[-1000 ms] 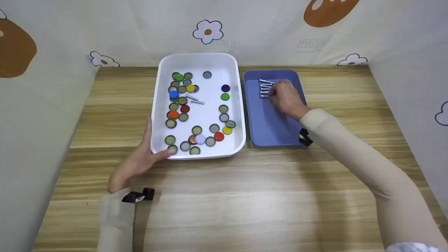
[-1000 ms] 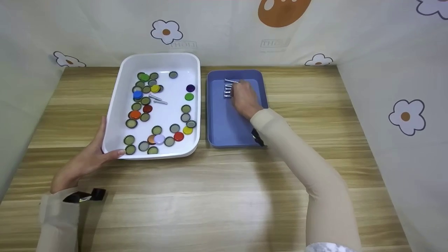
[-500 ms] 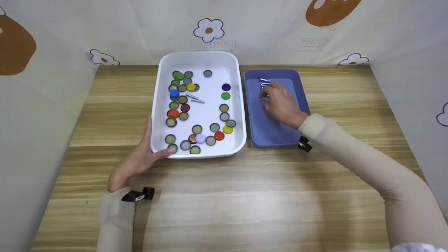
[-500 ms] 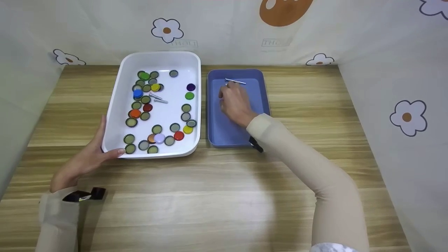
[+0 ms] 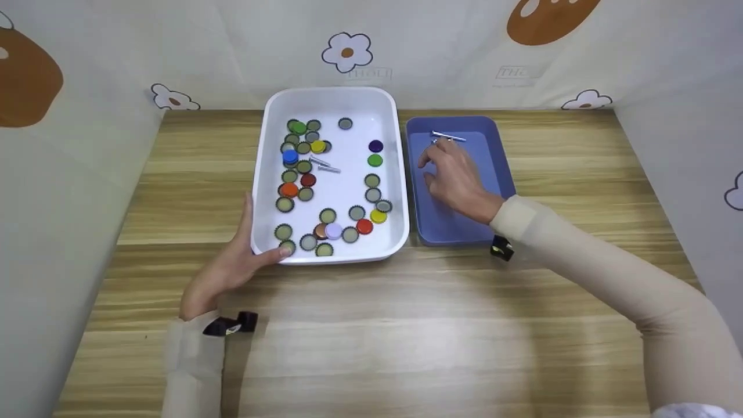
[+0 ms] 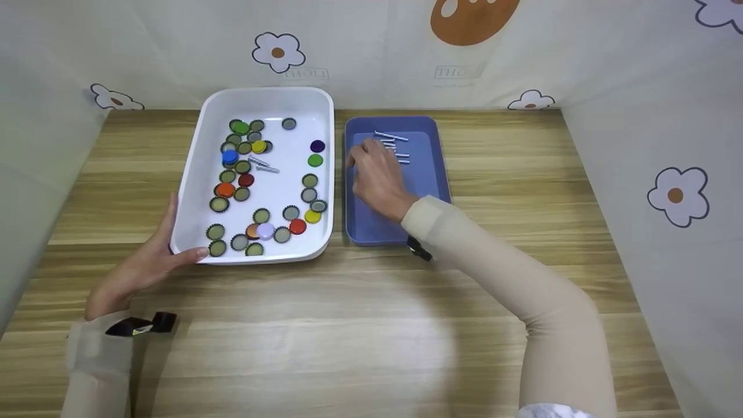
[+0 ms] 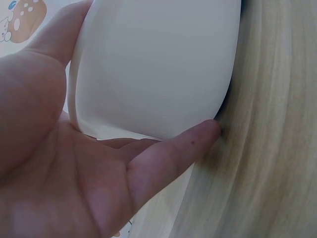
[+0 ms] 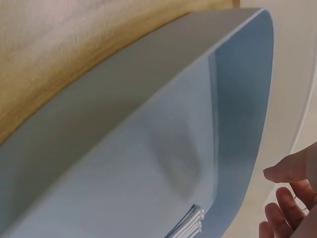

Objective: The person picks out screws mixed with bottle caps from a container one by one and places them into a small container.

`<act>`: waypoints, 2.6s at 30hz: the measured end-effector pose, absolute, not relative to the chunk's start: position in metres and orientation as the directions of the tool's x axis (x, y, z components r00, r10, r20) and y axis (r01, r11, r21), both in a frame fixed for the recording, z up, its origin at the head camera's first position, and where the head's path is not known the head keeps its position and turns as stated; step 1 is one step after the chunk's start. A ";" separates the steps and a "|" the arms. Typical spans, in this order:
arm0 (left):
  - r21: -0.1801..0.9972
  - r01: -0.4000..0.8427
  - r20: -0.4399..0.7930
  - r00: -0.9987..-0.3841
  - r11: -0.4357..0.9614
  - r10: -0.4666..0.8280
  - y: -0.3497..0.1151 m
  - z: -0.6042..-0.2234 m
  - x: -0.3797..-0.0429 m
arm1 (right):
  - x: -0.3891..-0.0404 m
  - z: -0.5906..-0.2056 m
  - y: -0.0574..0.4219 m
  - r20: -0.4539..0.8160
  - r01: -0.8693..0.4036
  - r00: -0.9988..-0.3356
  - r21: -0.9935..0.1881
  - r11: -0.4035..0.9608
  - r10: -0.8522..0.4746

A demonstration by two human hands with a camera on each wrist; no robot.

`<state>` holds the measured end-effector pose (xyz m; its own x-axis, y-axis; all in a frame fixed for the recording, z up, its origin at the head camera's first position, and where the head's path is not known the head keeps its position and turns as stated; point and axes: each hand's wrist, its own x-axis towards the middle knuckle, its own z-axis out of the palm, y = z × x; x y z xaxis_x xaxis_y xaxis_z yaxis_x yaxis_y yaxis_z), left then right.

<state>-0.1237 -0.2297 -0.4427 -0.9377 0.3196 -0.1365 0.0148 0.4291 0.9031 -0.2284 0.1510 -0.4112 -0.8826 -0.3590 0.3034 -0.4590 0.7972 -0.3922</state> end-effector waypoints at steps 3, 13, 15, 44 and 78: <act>0.910 0.019 -0.126 -0.939 0.415 0.320 -0.229 -0.444 -0.124 | -0.225 -0.409 0.147 0.317 -0.472 -0.875 -0.389 0.791 -0.367; 0.896 -0.030 -0.179 -0.937 0.442 0.301 -0.228 -0.442 -0.124 | -0.216 -0.405 0.138 0.382 -0.548 -0.827 -0.380 0.745 -0.413; 0.898 -0.027 -0.175 -0.937 0.438 0.302 -0.228 -0.442 -0.124 | -0.215 -0.406 0.137 0.393 -0.564 -0.816 -0.378 0.734 -0.424; 0.889 -0.013 -0.171 -0.936 0.457 0.308 -0.229 -0.442 -0.124 | -0.216 -0.386 0.100 0.096 -0.358 -0.908 -0.684 0.636 -0.408; 0.896 -0.023 -0.174 -0.936 0.443 0.304 -0.228 -0.440 -0.125 | -0.251 -0.375 0.051 -0.081 -0.159 -0.940 -0.756 0.635 -0.332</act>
